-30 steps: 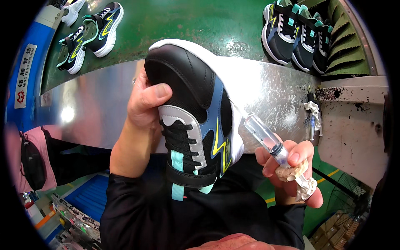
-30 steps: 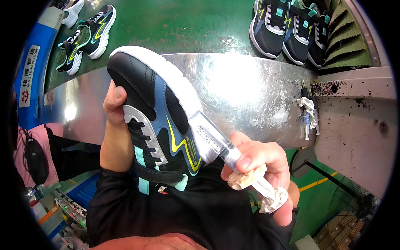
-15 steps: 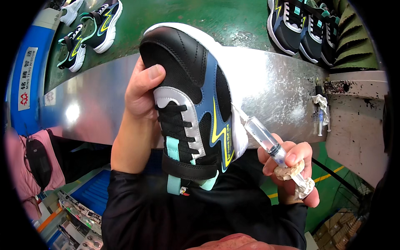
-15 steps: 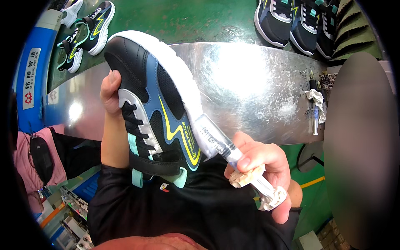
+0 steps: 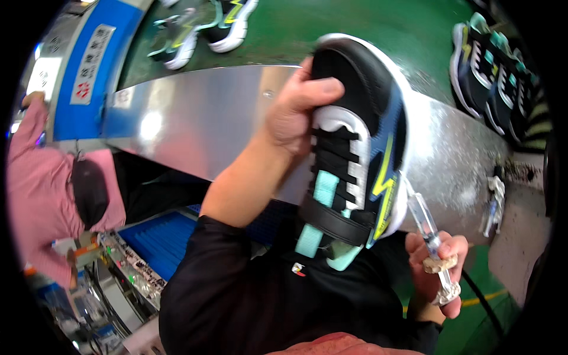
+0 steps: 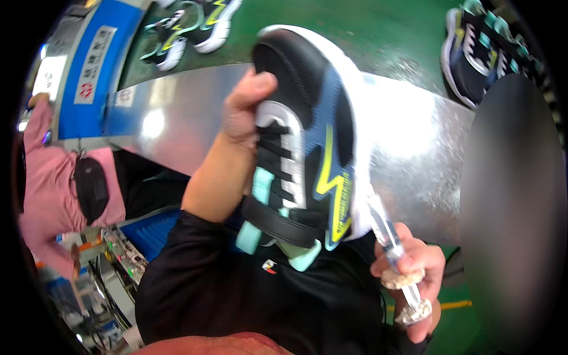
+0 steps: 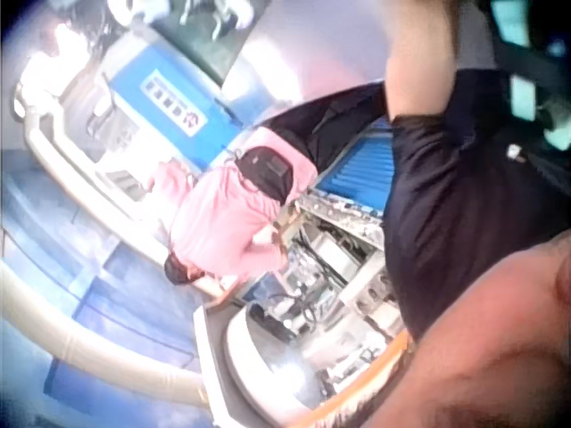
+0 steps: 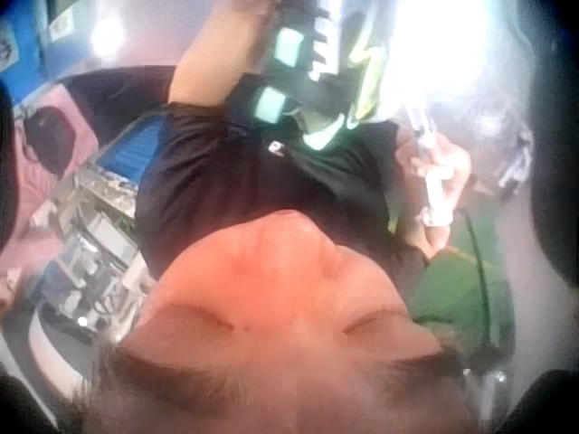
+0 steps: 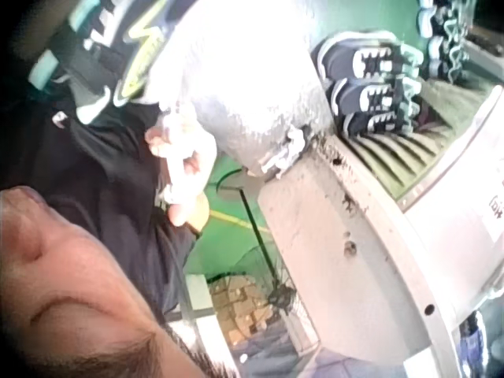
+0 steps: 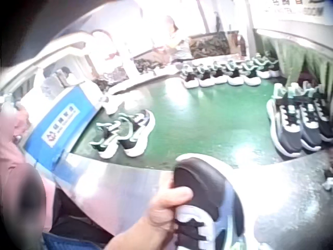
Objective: The person repeatedly picks up sneakers from a metal workbench, inserts a syringe into the shoe's sole or upper, and injects a clear liquid. After each injection, the shoe is placed back on the bench. The process is repeated for multiple shoes in a factory setting.
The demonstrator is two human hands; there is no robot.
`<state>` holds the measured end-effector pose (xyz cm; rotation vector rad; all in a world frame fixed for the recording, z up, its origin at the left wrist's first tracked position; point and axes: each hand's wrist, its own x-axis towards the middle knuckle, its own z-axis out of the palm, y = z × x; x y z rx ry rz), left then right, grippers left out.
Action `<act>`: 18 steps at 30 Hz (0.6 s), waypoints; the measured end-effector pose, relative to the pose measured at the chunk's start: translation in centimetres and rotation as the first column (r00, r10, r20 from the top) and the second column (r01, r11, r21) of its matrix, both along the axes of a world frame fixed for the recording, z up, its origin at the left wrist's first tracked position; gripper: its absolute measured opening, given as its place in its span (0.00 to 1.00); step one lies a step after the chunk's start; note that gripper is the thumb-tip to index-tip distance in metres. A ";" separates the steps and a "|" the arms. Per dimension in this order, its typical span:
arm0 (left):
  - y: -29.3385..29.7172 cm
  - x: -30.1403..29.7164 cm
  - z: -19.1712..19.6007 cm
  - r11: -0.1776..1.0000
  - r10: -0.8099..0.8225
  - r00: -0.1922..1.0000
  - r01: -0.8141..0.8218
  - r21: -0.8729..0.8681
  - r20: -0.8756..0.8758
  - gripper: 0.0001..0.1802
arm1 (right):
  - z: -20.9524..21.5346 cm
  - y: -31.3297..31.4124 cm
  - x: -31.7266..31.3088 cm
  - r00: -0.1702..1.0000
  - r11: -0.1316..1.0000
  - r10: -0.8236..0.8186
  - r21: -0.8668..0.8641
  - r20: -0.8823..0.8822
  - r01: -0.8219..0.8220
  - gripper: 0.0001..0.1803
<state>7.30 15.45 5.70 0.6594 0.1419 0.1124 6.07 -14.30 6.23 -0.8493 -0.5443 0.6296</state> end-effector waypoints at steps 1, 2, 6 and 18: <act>-0.1 0.2 -0.3 1.000 -0.011 1.000 0.011 0.000 0.018 0.24 | -0.4 -0.2 0.3 1.000 1.000 0.007 0.018 0.008 -0.008 0.46; -0.2 0.3 -0.7 1.000 -0.024 0.999 0.024 -0.002 0.034 0.23 | -1.0 -0.4 0.3 1.000 0.999 0.010 0.037 0.012 -0.011 0.47; 0.4 0.3 -0.9 0.987 -0.098 0.990 0.110 -0.121 0.102 0.20 | -1.3 -0.4 0.0 0.998 0.997 0.014 0.071 0.053 -0.018 0.48; 2.2 1.4 -3.2 0.996 0.085 0.993 -0.083 0.025 -0.082 0.07 | -1.6 -1.8 -2.9 0.999 0.999 -0.038 0.027 0.023 0.038 0.48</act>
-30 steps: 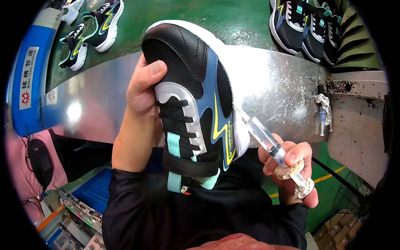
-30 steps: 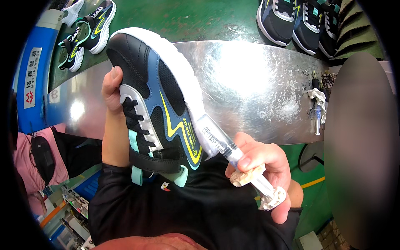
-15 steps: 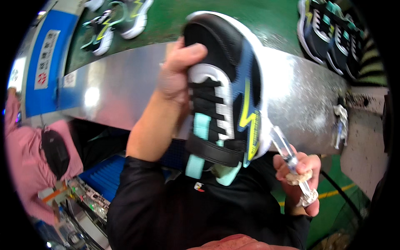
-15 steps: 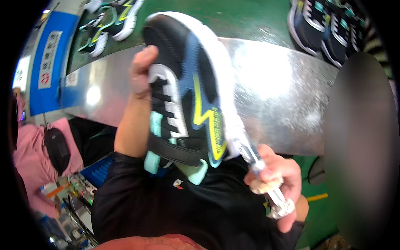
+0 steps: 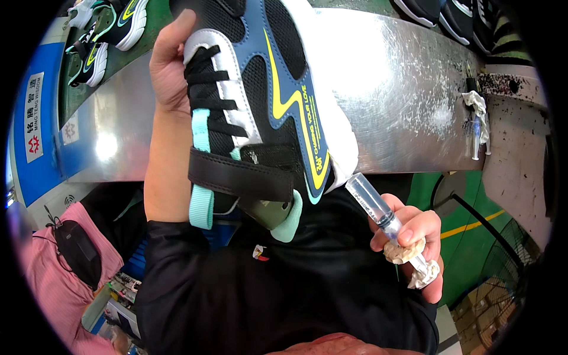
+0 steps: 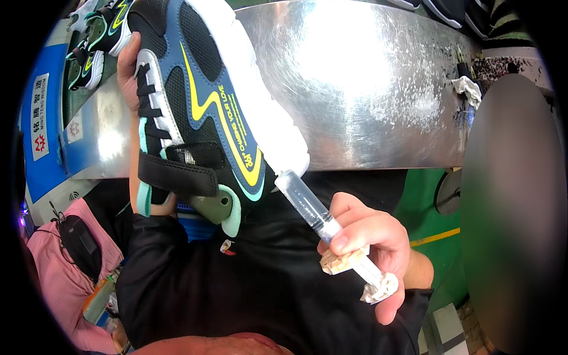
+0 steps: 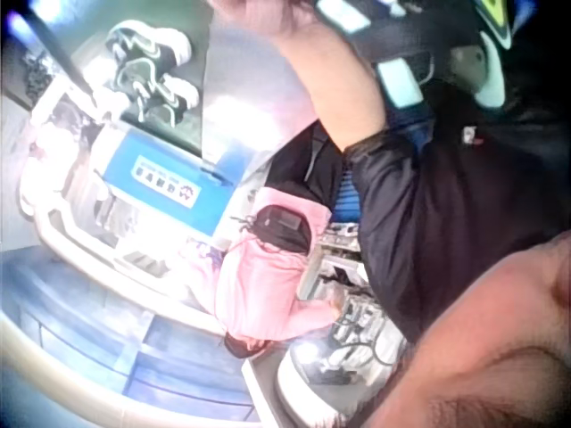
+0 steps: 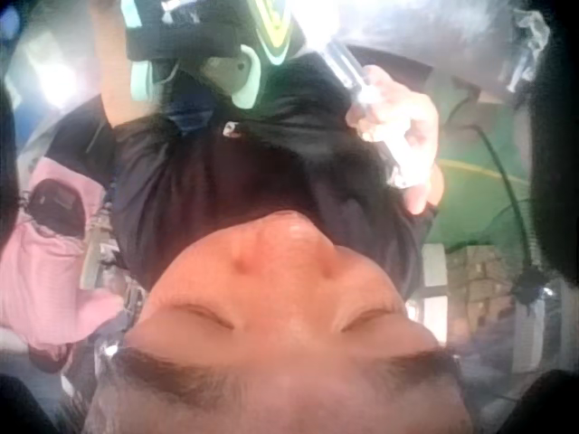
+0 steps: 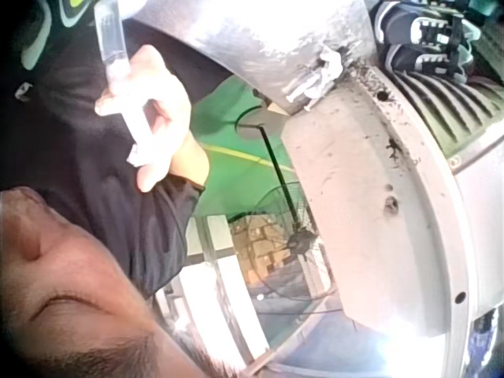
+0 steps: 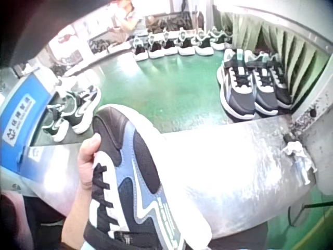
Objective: The person repeatedly picks up sneakers from a metal workbench, inserts a syringe into the shoe's sole or upper, and injects a clear liquid. After each injection, the shoe is placed back on the bench. The process is repeated for multiple shoes in a factory setting.
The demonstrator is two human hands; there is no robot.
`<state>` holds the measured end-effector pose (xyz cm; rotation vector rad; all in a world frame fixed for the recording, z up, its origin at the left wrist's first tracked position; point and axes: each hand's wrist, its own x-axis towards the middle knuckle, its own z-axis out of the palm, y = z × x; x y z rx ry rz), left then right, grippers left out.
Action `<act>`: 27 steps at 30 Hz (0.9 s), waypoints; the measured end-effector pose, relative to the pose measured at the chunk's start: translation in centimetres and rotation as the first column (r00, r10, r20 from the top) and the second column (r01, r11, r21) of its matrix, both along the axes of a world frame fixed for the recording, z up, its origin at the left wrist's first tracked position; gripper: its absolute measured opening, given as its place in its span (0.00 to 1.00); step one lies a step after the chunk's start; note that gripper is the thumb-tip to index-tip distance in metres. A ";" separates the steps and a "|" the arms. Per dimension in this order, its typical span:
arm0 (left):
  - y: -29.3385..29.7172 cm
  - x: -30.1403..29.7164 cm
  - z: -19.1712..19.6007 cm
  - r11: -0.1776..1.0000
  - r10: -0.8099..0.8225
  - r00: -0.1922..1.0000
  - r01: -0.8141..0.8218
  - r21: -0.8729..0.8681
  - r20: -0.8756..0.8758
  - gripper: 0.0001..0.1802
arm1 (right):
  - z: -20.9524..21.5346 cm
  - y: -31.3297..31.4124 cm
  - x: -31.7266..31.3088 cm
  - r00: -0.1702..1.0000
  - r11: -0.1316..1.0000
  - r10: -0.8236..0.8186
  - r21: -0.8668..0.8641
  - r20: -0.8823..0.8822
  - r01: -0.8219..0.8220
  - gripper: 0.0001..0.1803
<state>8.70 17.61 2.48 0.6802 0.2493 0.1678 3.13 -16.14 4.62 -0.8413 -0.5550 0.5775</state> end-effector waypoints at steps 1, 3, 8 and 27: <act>0.0 0.0 -0.2 1.000 0.005 1.000 -0.005 0.017 0.014 0.07 | 0.0 -0.1 -0.2 1.000 1.000 -0.003 0.001 -0.004 0.003 0.48; 0.2 -0.1 -0.3 0.999 0.011 0.999 -0.013 0.049 0.035 0.07 | -0.1 -0.2 -0.5 1.000 1.000 -0.012 0.002 -0.008 0.012 0.47; 0.5 -0.1 -0.5 0.992 0.031 0.997 -0.039 0.116 0.072 0.07 | -0.8 -0.7 -1.0 1.000 1.000 -0.013 0.011 -0.008 0.014 0.48; 7.7 -4.3 -3.0 0.956 0.053 0.953 0.038 0.289 -0.300 0.19 | -3.7 -1.8 -0.6 0.988 0.999 0.012 -0.043 0.153 -0.006 0.46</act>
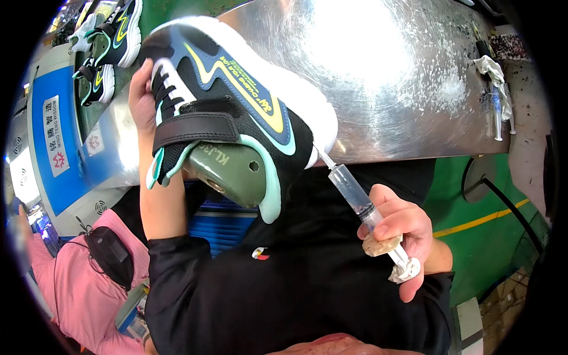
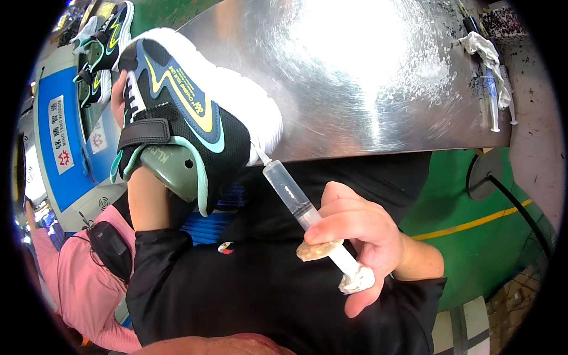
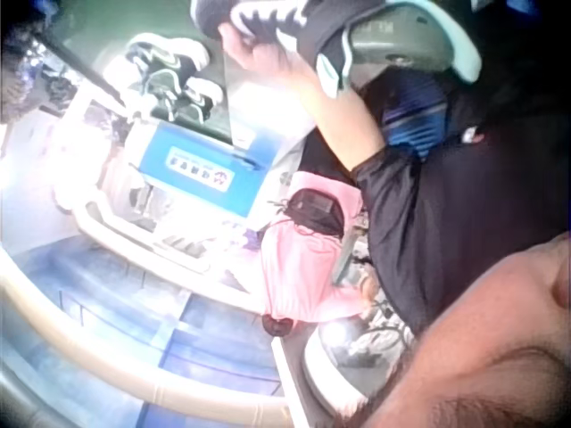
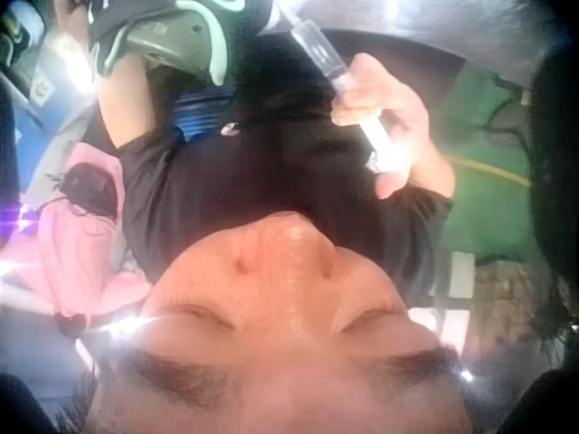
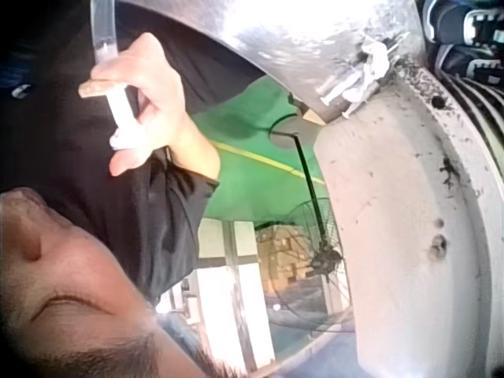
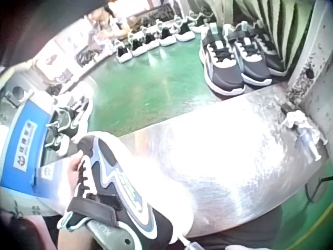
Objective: The person repeatedly picks up sneakers from a metal workbench, inserts a syringe into the shoe's sole or upper, and injects a clear liquid. After each injection, the shoe is placed back on the bench. The process is repeated for multiple shoes in a factory setting.
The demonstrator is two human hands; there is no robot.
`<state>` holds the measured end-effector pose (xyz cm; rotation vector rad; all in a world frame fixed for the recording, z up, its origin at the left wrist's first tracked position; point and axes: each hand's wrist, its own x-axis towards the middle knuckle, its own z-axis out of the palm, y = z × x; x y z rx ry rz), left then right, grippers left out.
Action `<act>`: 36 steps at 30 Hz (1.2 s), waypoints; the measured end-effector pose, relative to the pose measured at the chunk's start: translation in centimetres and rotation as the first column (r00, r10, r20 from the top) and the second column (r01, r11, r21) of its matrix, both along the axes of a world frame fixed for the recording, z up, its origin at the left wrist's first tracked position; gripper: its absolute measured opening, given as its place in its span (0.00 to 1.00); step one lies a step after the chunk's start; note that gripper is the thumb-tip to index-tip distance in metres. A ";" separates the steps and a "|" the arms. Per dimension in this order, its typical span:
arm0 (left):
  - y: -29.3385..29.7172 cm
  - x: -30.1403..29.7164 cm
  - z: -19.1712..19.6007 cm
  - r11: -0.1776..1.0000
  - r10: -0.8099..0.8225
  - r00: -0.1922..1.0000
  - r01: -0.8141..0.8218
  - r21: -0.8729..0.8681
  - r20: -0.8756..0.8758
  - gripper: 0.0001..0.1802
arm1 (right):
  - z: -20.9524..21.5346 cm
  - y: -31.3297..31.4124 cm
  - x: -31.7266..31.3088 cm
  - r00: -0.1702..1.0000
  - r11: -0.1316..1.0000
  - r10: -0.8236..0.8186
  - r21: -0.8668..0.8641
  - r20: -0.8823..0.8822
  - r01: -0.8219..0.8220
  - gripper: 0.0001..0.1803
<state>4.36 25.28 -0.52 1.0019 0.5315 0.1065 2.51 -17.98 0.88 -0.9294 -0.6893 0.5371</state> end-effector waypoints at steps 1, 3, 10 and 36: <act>-0.5 -0.3 0.6 1.000 0.015 0.999 -0.015 0.003 -0.041 0.21 | 0.0 0.1 0.1 1.000 1.000 -0.005 -0.008 0.016 0.006 0.45; -2.0 -1.3 2.2 0.999 -0.003 0.996 -0.002 -0.055 -0.090 0.22 | -0.1 0.3 0.2 0.999 1.000 -0.027 -0.013 0.035 0.027 0.45; -1.9 -7.2 3.7 0.981 -0.032 0.989 0.058 0.187 -0.143 0.22 | -0.3 1.6 0.9 0.987 0.996 -0.051 -0.062 0.151 0.061 0.43; -14.6 -17.2 3.7 0.917 -0.184 0.974 0.122 -0.380 -0.132 0.46 | 0.1 2.5 0.3 0.965 0.981 -0.080 -0.152 0.250 0.121 0.44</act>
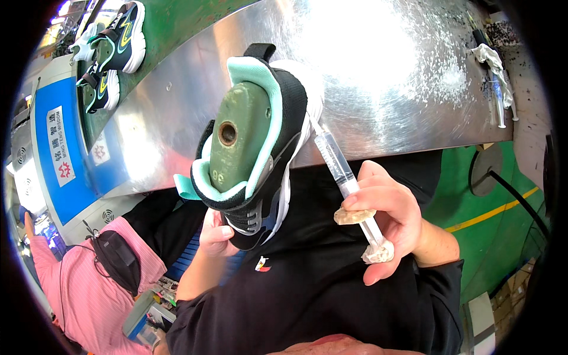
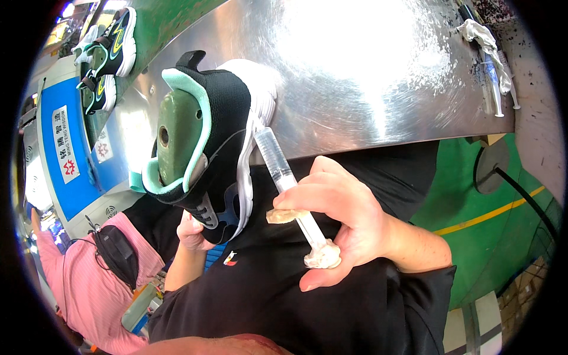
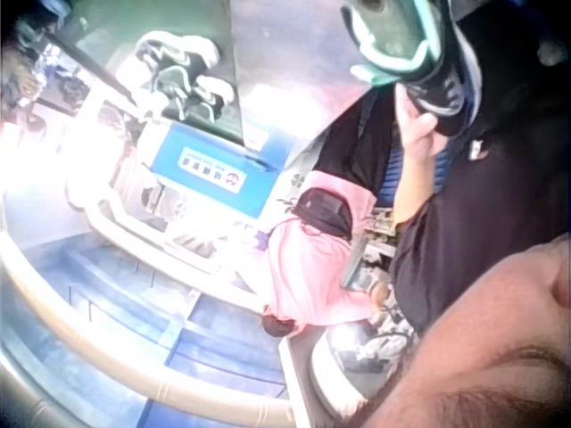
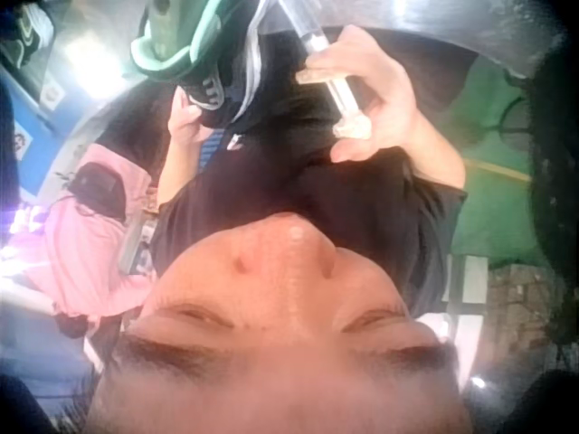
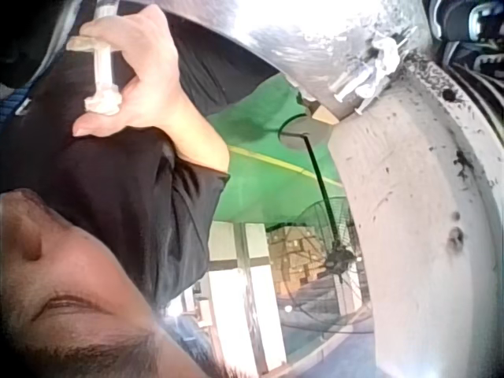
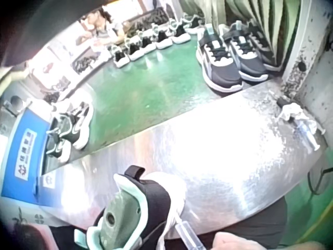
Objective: The person repeatedly picks up sneakers from a metal workbench, inserts a syringe into the shoe's sole or upper, and injects a clear liquid. After each injection, the shoe is placed back on the bench. The process is repeated for multiple shoes in a factory setting.
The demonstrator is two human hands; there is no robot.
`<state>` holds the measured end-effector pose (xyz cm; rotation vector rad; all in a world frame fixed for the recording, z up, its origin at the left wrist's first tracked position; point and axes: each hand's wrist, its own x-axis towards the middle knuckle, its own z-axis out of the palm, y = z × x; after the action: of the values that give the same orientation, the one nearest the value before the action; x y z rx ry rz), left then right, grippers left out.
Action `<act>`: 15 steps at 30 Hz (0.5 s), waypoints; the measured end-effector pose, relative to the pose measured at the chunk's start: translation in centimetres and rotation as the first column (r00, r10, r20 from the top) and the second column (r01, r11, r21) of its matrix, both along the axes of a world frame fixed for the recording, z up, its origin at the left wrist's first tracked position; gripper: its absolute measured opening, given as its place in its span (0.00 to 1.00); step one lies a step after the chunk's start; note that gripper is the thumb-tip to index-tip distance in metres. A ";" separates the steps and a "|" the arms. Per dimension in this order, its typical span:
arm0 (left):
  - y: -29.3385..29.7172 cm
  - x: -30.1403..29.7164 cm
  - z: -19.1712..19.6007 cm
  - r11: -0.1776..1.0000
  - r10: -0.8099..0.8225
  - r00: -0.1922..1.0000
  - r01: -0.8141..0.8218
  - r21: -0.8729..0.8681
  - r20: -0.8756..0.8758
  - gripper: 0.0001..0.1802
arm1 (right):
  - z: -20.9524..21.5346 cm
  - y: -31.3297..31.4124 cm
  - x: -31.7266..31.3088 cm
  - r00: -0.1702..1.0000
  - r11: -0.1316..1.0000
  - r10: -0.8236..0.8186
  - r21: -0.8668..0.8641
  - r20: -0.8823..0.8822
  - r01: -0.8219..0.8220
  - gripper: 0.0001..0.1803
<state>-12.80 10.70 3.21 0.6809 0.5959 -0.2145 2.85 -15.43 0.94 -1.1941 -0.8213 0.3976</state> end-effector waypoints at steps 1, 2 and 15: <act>-0.3 0.0 0.0 1.000 0.013 1.000 -0.013 -0.011 0.001 0.45 | 0.0 0.0 0.0 1.000 1.000 0.004 -0.003 0.002 -0.004 0.44; -0.6 0.0 0.0 0.999 0.026 1.000 -0.026 -0.021 0.002 0.45 | 0.1 0.0 -0.1 1.000 1.000 0.003 -0.004 0.004 -0.003 0.44; -2.2 0.3 -0.5 0.980 0.011 1.000 -0.010 -0.198 -0.001 0.49 | 1.1 0.4 -0.9 1.000 1.000 0.011 0.018 0.015 -0.012 0.40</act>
<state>-12.50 8.48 2.67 0.4850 0.5690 -0.2602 1.97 -15.04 2.06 -1.1773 -0.8436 0.3903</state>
